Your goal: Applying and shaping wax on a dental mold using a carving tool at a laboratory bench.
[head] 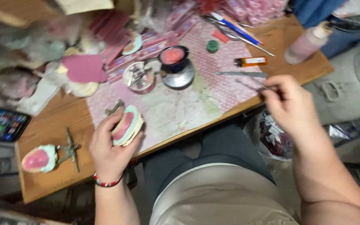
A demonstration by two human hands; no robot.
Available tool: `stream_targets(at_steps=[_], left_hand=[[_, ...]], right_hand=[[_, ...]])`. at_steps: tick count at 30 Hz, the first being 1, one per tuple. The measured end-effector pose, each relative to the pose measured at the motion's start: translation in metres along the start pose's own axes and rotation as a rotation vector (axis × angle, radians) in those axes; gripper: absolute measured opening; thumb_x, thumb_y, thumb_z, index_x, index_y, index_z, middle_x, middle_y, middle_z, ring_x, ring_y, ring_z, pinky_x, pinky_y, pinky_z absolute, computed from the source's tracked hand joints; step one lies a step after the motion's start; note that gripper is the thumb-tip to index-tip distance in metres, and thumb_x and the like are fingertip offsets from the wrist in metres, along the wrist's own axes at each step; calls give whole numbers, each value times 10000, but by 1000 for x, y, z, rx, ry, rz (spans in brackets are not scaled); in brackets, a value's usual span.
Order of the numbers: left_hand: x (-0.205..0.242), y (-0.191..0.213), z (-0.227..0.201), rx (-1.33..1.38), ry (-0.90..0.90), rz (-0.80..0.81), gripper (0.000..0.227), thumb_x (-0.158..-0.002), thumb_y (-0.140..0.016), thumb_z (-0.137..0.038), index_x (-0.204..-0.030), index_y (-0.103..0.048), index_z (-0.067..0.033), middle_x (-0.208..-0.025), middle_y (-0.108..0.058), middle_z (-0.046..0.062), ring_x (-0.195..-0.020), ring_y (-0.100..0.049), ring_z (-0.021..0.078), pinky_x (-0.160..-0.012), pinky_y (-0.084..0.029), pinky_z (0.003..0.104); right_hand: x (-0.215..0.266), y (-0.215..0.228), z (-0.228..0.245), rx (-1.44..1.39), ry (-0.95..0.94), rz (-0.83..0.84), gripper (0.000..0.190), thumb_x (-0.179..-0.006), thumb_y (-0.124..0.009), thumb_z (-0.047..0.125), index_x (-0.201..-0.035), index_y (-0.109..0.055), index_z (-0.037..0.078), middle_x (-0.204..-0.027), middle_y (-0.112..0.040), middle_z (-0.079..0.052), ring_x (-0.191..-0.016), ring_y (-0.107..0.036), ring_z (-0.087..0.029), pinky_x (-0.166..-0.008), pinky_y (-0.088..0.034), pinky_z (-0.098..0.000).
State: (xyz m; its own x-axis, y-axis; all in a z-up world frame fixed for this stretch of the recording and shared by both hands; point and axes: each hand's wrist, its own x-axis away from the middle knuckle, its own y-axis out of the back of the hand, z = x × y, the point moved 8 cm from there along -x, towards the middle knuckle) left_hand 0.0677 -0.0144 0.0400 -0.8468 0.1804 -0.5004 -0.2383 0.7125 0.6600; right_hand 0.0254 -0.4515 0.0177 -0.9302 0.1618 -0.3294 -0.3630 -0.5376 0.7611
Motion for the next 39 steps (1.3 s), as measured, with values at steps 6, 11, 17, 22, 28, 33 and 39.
stream_targets(at_steps=[6,11,17,22,28,33,39], left_hand=[[-8,9,-10,226,-87,-130,542,-734,-952,-129,-1185,-677,-12,-1218,-748,201,-1116,-728,425,-973,-555,517],[-3,10,-2,233,-50,-134,601,-693,-957,-77,-1239,-710,-37,-1234,-757,174,-1125,-729,407,-982,-562,500],[4,14,17,234,17,-181,623,-699,-953,-84,-1276,-719,-75,-1232,-766,138,-1125,-735,372,-982,-565,473],[2,13,10,211,13,-174,637,-697,-957,-96,-1287,-717,-86,-1230,-764,135,-1116,-736,371,-973,-569,476],[-2,11,6,212,15,-125,595,-698,-950,-80,-1248,-725,-64,-1243,-763,139,-1144,-728,366,-997,-562,483],[-1,10,7,205,49,-106,598,-702,-947,-86,-1256,-723,-63,-1235,-761,150,-1143,-723,380,-1006,-551,500],[5,2,11,-96,42,-34,634,-763,-921,-287,-1329,-697,-110,-1314,-738,56,-1176,-713,241,-1035,-536,359]], right_hand=[[-58,-81,57,299,393,-199,240,-925,-750,59,-1113,-801,199,-1026,-715,-29,-982,-738,-258,-856,-578,-371],[-66,-89,74,295,536,-255,228,-985,-690,12,-1120,-833,129,-1053,-722,-69,-1022,-701,-290,-919,-542,-372],[16,-125,193,83,777,-11,285,-1002,-639,238,-1253,-698,119,-1232,-680,-125,-1205,-626,-300,-1052,-452,-431],[42,-162,237,-4,876,266,825,-967,-565,633,-1490,-526,-3,-1534,-536,-244,-1474,-451,-383,-1212,-274,-570],[20,-157,194,134,638,259,985,-905,-527,796,-1546,-479,49,-1562,-509,-209,-1479,-438,-392,-1190,-291,-584],[11,-132,157,236,529,68,984,-904,-567,770,-1547,-495,29,-1524,-554,-214,-1442,-491,-387,-1180,-320,-529],[7,-114,136,356,426,53,950,-913,-593,732,-1512,-498,1,-1540,-542,-217,-1459,-478,-414,-1135,-417,-591]])
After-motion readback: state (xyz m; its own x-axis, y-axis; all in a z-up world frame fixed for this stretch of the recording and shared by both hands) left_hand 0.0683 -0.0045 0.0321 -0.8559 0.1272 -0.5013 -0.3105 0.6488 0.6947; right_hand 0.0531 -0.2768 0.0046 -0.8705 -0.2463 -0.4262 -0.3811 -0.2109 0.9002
